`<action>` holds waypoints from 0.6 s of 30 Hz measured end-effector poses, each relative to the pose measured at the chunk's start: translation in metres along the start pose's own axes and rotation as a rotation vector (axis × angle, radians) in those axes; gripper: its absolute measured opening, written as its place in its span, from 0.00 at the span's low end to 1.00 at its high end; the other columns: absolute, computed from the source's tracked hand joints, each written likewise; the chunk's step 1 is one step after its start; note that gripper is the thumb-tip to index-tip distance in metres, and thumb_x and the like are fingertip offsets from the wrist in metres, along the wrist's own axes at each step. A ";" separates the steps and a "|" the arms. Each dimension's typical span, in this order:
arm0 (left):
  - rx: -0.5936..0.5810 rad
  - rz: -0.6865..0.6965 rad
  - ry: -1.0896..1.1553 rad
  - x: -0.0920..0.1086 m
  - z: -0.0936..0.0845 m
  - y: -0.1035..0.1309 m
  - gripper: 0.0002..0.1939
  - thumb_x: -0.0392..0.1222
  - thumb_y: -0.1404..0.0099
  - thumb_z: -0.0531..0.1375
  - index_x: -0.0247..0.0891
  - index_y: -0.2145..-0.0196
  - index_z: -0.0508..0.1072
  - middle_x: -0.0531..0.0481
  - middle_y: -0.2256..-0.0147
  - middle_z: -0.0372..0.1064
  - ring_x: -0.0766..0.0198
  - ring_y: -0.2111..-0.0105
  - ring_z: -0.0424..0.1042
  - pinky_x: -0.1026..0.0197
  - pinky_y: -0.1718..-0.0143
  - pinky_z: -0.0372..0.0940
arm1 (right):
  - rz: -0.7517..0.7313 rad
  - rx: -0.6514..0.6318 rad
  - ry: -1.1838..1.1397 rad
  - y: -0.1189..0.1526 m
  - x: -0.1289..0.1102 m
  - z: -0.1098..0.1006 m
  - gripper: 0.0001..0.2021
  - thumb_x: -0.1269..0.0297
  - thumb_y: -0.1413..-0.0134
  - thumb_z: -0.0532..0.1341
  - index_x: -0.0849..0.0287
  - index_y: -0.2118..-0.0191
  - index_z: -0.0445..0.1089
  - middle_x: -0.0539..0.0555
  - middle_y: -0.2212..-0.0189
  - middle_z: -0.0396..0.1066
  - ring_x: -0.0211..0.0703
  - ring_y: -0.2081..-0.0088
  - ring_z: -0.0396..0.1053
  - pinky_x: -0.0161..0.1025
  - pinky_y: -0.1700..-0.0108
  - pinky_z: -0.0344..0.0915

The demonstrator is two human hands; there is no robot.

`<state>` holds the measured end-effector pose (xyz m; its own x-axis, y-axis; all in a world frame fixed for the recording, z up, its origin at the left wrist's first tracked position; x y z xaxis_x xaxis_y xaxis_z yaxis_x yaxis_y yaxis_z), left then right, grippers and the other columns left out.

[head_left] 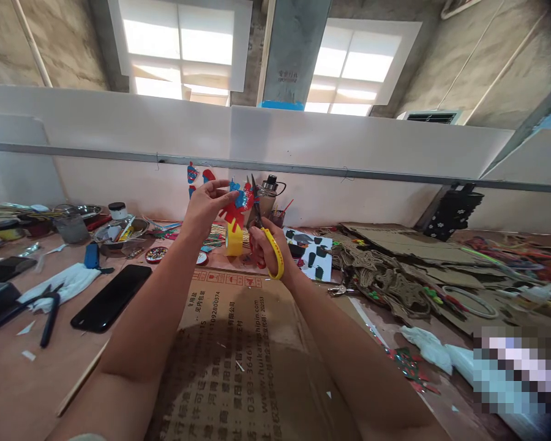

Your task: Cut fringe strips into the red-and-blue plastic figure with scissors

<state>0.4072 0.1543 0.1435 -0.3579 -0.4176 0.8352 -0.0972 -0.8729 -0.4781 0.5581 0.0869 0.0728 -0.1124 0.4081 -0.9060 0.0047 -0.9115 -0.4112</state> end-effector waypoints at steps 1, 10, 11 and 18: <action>-0.016 -0.026 -0.014 -0.001 0.001 0.001 0.18 0.37 0.54 0.75 0.36 0.65 0.77 0.47 0.71 0.76 0.64 0.71 0.75 0.63 0.69 0.69 | -0.029 -0.003 0.001 0.001 -0.001 0.000 0.20 0.44 0.47 0.66 0.54 0.64 0.61 0.37 0.86 0.54 0.28 0.88 0.47 0.28 0.86 0.49; -0.163 -0.120 -0.019 -0.005 0.010 0.007 0.12 0.44 0.52 0.75 0.37 0.75 0.78 0.46 0.73 0.75 0.67 0.76 0.71 0.64 0.74 0.66 | -0.081 -0.082 -0.053 -0.001 0.004 -0.006 0.18 0.47 0.49 0.66 0.53 0.66 0.60 0.36 0.86 0.50 0.29 0.87 0.43 0.28 0.86 0.47; -0.159 -0.115 -0.026 -0.005 0.010 0.007 0.12 0.44 0.52 0.75 0.37 0.75 0.78 0.46 0.73 0.75 0.67 0.76 0.71 0.64 0.74 0.66 | -0.088 -0.084 -0.045 -0.002 0.005 -0.007 0.18 0.46 0.49 0.66 0.53 0.66 0.60 0.36 0.86 0.51 0.29 0.87 0.43 0.28 0.86 0.48; -0.144 0.016 -0.128 -0.001 0.009 0.007 0.08 0.39 0.51 0.74 0.37 0.76 0.78 0.49 0.75 0.73 0.67 0.76 0.68 0.64 0.74 0.62 | -0.140 -0.087 -0.058 -0.004 0.009 -0.007 0.18 0.48 0.52 0.67 0.53 0.66 0.62 0.38 0.84 0.53 0.30 0.86 0.46 0.29 0.84 0.51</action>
<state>0.4157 0.1464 0.1420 -0.2400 -0.4683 0.8504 -0.2277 -0.8244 -0.5182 0.5645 0.0946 0.0659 -0.1751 0.5249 -0.8329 0.0709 -0.8371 -0.5425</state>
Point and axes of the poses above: each hand's wrist, its own y-axis away from the middle knuckle, its own z-axis out of the palm, x = y × z, the point moved 3 cm from there along -y, towards the middle knuckle
